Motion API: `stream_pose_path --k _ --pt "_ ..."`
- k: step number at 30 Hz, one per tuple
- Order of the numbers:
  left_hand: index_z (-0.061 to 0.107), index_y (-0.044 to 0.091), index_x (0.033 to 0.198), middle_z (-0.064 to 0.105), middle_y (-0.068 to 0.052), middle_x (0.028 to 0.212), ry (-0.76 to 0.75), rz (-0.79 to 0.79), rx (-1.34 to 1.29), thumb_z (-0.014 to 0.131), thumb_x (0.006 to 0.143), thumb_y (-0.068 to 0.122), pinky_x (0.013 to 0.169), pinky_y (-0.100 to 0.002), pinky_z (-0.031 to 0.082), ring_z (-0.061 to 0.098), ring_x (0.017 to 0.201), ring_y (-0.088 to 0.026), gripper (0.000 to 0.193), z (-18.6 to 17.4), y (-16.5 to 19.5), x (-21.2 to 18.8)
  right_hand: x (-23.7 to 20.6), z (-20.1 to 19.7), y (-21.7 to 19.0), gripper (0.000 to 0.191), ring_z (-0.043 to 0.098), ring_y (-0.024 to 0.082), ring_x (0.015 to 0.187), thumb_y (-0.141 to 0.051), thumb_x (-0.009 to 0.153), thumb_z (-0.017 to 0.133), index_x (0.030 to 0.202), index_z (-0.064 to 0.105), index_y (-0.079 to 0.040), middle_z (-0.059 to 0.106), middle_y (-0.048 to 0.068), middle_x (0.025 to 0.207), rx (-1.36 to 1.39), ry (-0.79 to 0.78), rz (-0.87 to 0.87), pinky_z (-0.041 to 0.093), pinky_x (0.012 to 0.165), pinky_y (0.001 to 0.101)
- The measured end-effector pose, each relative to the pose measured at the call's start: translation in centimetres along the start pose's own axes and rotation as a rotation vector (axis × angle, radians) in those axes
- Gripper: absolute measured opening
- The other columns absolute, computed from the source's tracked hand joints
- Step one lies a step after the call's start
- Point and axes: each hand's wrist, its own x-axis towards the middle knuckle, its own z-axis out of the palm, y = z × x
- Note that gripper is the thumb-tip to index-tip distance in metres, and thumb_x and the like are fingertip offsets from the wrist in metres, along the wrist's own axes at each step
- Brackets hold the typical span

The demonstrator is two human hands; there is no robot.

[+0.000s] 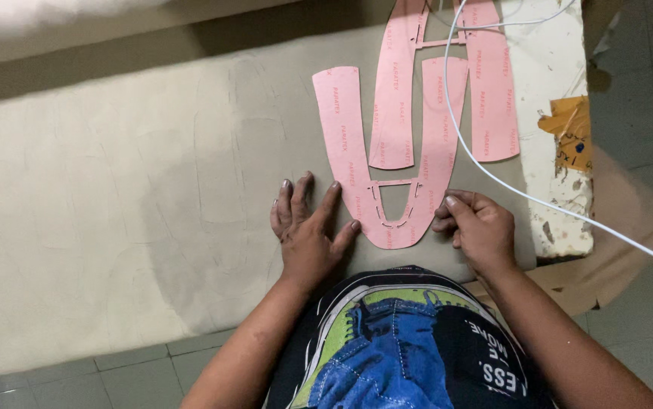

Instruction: The person places pink shoe-pattern templates onto a large roll of beige material on a worktable. They adjust the templates' positions multiple times, then pick up another template and place it beside the first one, continuing to align and reposition the templates on the material.

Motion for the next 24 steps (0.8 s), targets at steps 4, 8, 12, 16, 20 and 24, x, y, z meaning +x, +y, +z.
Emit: stream_pose_path --k 4,8,12,16,20,24 --pt "0.060 0.027 0.144 0.032 -0.013 0.163 0.002 0.003 -0.006 0.075 0.082 0.057 0.119 -0.062 0.013 0.018 0.153 -0.042 0.070 -0.1 -0.2 0.0 0.1 0.1 -0.2 0.020 0.070 0.012 0.067 -0.014 0.101 0.060 0.111 0.070 0.000 0.073 0.007 0.088 -0.029 -0.008 0.012 0.043 0.046 0.0213" --pt "0.060 0.028 0.145 0.031 -0.013 0.164 -0.002 0.013 0.013 0.075 0.083 0.056 0.119 -0.062 0.012 0.016 0.153 -0.042 0.070 -0.1 -0.5 0.3 0.2 0.3 -0.4 0.020 0.069 0.012 0.066 -0.014 0.101 0.060 0.112 0.070 0.000 0.072 0.007 0.087 -0.015 -0.024 -0.004 0.043 0.046 0.0215" --pt "0.059 0.027 0.146 0.031 -0.013 0.164 -0.017 0.002 0.015 0.075 0.084 0.055 0.119 -0.062 0.012 0.015 0.153 -0.042 0.070 -0.2 -0.6 0.6 0.2 0.7 -0.9 0.019 0.069 0.012 0.066 -0.013 0.101 0.060 0.111 0.070 0.000 0.073 0.007 0.086 -0.009 -0.018 -0.001 0.042 0.045 0.0215" --pt "0.060 0.027 0.144 0.031 -0.013 0.163 -0.016 -0.006 0.008 0.076 0.083 0.054 0.119 -0.061 0.012 0.016 0.153 -0.042 0.069 -0.4 -0.4 0.8 0.0 0.9 -1.5 0.019 0.070 0.012 0.067 -0.013 0.100 0.061 0.111 0.070 0.000 0.073 0.007 0.086 -0.054 0.013 0.031 0.043 0.045 0.0217" --pt "0.060 0.028 0.144 0.032 -0.012 0.163 -0.004 -0.003 -0.004 0.077 0.082 0.054 0.120 -0.060 0.012 0.017 0.153 -0.041 0.070 -0.7 -0.3 1.0 0.0 1.1 -1.6 0.019 0.069 0.012 0.067 -0.013 0.101 0.061 0.112 0.070 0.000 0.072 0.007 0.086 -0.006 -0.007 0.001 0.042 0.045 0.0212" --pt "0.060 0.028 0.144 0.032 -0.012 0.162 -0.012 -0.016 -0.016 0.079 0.080 0.056 0.120 -0.060 0.012 0.017 0.152 -0.041 0.072 -1.0 -0.5 1.0 0.2 1.0 -1.2 0.019 0.069 0.012 0.067 -0.012 0.101 0.060 0.112 0.069 0.001 0.072 0.007 0.087 0.015 -0.018 -0.011 0.042 0.045 0.0210"
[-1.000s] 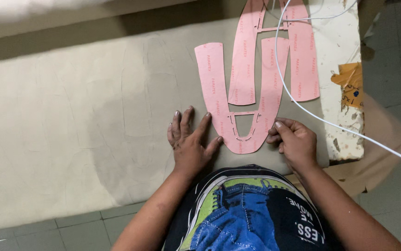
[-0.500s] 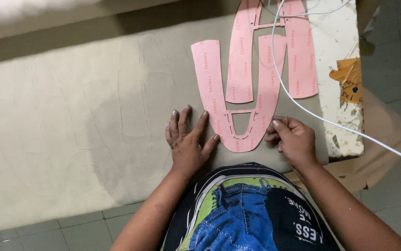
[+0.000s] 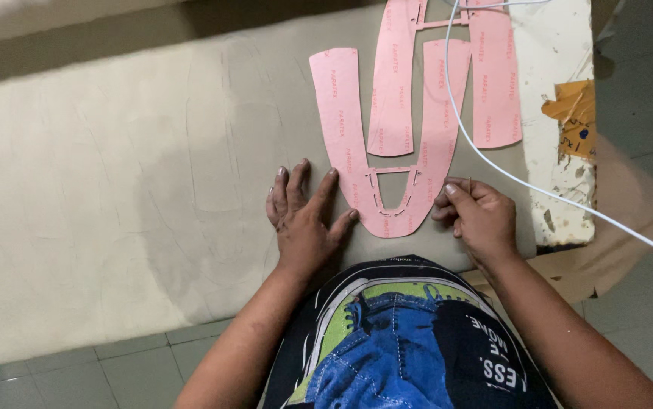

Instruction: The person places pink shoe-pattern templates onto a large roll of beige material on a worktable. They adjust the templates' positions multiple times, then pick up another template and place it beside the first one, continuing to align and reposition the templates on the material.

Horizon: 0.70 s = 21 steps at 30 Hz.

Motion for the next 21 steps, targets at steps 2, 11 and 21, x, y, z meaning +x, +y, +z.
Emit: stream_pose_path --k 2,11,21 --pt "0.060 0.028 0.143 0.032 -0.012 0.162 -0.014 -0.015 -0.009 0.080 0.079 0.056 0.120 -0.060 0.012 0.017 0.152 -0.041 0.073 -0.1 0.0 0.0 0.1 -0.1 0.2 0.019 0.069 0.012 0.066 -0.012 0.101 0.060 0.112 0.069 0.002 0.072 0.008 0.087 -0.001 0.000 0.003 0.042 0.045 0.0209" --pt "0.059 0.025 0.142 0.031 -0.012 0.162 -0.020 -0.019 -0.016 0.081 0.077 0.057 0.121 -0.059 0.011 0.015 0.153 -0.041 0.077 -0.2 0.2 0.3 0.3 0.1 -1.8 0.022 0.065 0.011 0.063 -0.018 0.100 0.065 0.113 0.072 -0.002 0.072 0.006 0.087 -0.181 0.014 0.007 0.043 0.049 0.0223" --pt "0.059 0.020 0.145 0.048 0.001 0.158 0.035 0.157 0.078 0.070 0.090 0.055 0.122 -0.060 0.009 0.032 0.152 -0.029 0.067 0.2 -0.7 0.2 -1.1 5.6 -4.2 0.024 0.068 0.023 0.075 -0.019 0.081 0.081 0.102 0.074 -0.009 0.065 0.008 0.095 -0.890 -0.228 -0.806 0.055 0.065 0.0351"
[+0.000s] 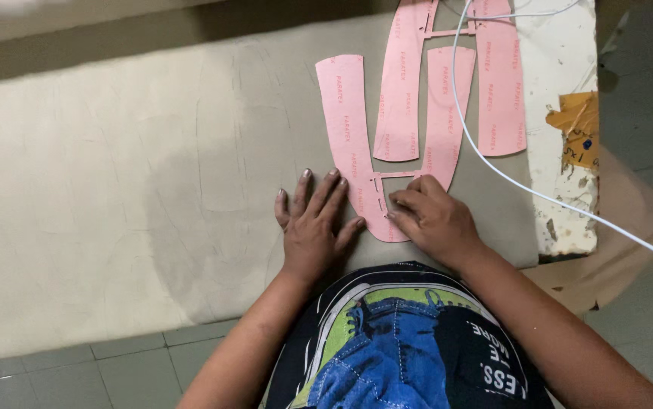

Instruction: The person places pink shoe-pattern templates onto a large roll of beige material on a worktable. They adjust the templates' positions multiple times, then pick up another template and place it beside the first one, continuing to align and reposition the templates on the material.

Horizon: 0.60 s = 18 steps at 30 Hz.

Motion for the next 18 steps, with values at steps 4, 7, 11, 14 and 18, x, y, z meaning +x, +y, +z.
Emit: stream_pose_path --k 4,7,11,14,18 --pt "0.060 0.020 0.146 0.048 0.003 0.159 0.006 0.042 0.040 0.068 0.092 0.055 0.123 -0.059 0.009 0.031 0.153 -0.028 0.065 0.0 0.2 -0.4 -0.7 0.5 -0.2 0.021 0.069 0.024 0.077 -0.020 0.084 0.079 0.100 0.071 -0.008 0.064 0.008 0.093 0.041 0.018 -0.020 0.056 0.066 0.0371" --pt "0.060 0.020 0.146 0.048 0.002 0.158 -0.011 0.040 0.049 0.068 0.090 0.057 0.121 -0.059 0.008 0.031 0.152 -0.029 0.067 0.1 0.5 -0.5 -0.9 0.6 0.5 0.016 0.069 0.024 0.075 -0.021 0.086 0.078 0.093 0.070 -0.010 0.064 0.007 0.091 0.041 0.005 -0.021 0.056 0.064 0.0377" --pt "0.061 0.028 0.144 0.047 0.002 0.159 0.034 0.064 0.045 0.067 0.091 0.059 0.122 -0.058 0.007 0.032 0.152 -0.027 0.061 0.3 0.6 -0.4 -0.8 0.7 1.0 0.018 0.068 0.027 0.072 -0.026 0.084 0.079 0.085 0.070 -0.011 0.063 0.006 0.087 -0.034 -0.054 0.002 0.055 0.062 0.0398" --pt "0.061 0.027 0.144 0.047 0.002 0.159 0.026 0.065 0.057 0.068 0.090 0.061 0.122 -0.058 0.006 0.032 0.152 -0.028 0.064 0.6 0.7 -0.4 -0.7 0.7 1.1 0.022 0.068 0.027 0.071 -0.030 0.083 0.080 0.081 0.069 -0.011 0.063 0.006 0.085 -0.087 -0.082 0.006 0.055 0.061 0.0407" --pt "0.060 0.022 0.145 0.046 0.001 0.160 -0.001 0.057 0.046 0.068 0.088 0.061 0.122 -0.057 0.006 0.034 0.152 -0.027 0.069 1.0 1.1 -0.5 -0.5 0.5 1.2 0.023 0.068 0.027 0.070 -0.032 0.081 0.080 0.081 0.069 -0.011 0.063 0.005 0.086 -0.135 -0.113 0.000 0.056 0.061 0.0407"
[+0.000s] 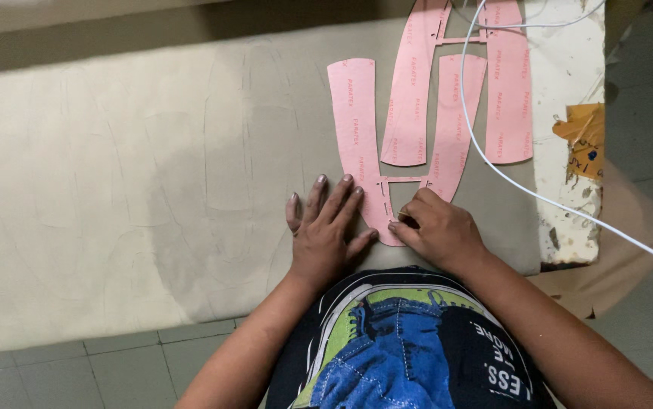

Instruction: The person places pink shoe-pattern templates onto a large roll of beige material on a worktable. They adjust the templates' positions multiple times, then pick up another template and place it beside the first one, continuing to align and reposition the templates on the material.

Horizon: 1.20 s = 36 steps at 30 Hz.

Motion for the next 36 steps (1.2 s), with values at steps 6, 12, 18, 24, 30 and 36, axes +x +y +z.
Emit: stream_pose_path --k 6,12,18,24,30,36 --pt "0.059 0.020 0.146 0.046 0.000 0.161 0.011 0.024 0.008 0.067 0.090 0.061 0.122 -0.056 0.007 0.034 0.152 -0.026 0.070 0.4 0.2 0.3 0.3 -0.4 0.3 0.023 0.068 0.027 0.070 -0.034 0.081 0.079 0.080 0.070 -0.013 0.063 0.004 0.086 -0.031 -0.029 0.011 0.057 0.061 0.0405" --pt "0.059 0.021 0.146 0.046 -0.001 0.161 0.002 0.045 0.040 0.065 0.091 0.065 0.122 -0.055 0.005 0.033 0.152 -0.026 0.071 0.6 0.1 0.4 0.5 -0.6 0.5 0.023 0.068 0.028 0.069 -0.034 0.081 0.079 0.081 0.070 -0.013 0.063 0.005 0.086 -0.042 -0.038 0.010 0.056 0.060 0.0413" --pt "0.061 0.022 0.146 0.046 0.001 0.161 0.023 0.052 0.064 0.064 0.092 0.066 0.123 -0.053 0.003 0.033 0.153 -0.024 0.070 0.7 0.1 0.2 0.5 -0.8 0.1 0.023 0.068 0.028 0.070 -0.034 0.082 0.078 0.081 0.070 -0.013 0.063 0.004 0.085 -0.035 -0.045 0.016 0.056 0.061 0.0415" --pt "0.061 0.021 0.145 0.048 -0.001 0.158 0.012 0.028 0.022 0.067 0.090 0.063 0.121 -0.056 0.009 0.035 0.150 -0.027 0.069 -0.1 0.3 0.1 0.3 -1.5 0.8 0.019 0.068 0.024 0.073 -0.028 0.083 0.079 0.085 0.071 -0.010 0.064 0.005 0.087 0.085 -0.006 0.024 0.056 0.064 0.0381" --pt "0.063 0.025 0.140 0.051 -0.003 0.153 0.002 0.053 -0.038 0.070 0.089 0.056 0.120 -0.057 0.015 0.038 0.145 -0.032 0.060 -1.4 0.0 0.9 -0.5 -3.9 5.5 0.019 0.068 0.021 0.084 -0.017 0.094 0.076 0.107 0.071 -0.004 0.063 0.010 0.103 0.161 0.235 0.317 0.055 0.076 0.0343" --pt "0.065 0.021 0.135 0.054 -0.007 0.146 0.030 0.092 -0.074 0.074 0.088 0.047 0.117 -0.055 0.021 0.042 0.140 -0.033 0.054 -2.4 -0.9 1.5 -0.3 -4.3 9.2 0.054 0.060 0.032 0.117 -0.023 0.093 0.086 0.133 0.060 0.003 0.053 0.019 0.131 0.001 0.445 0.478 0.050 0.099 0.0411"
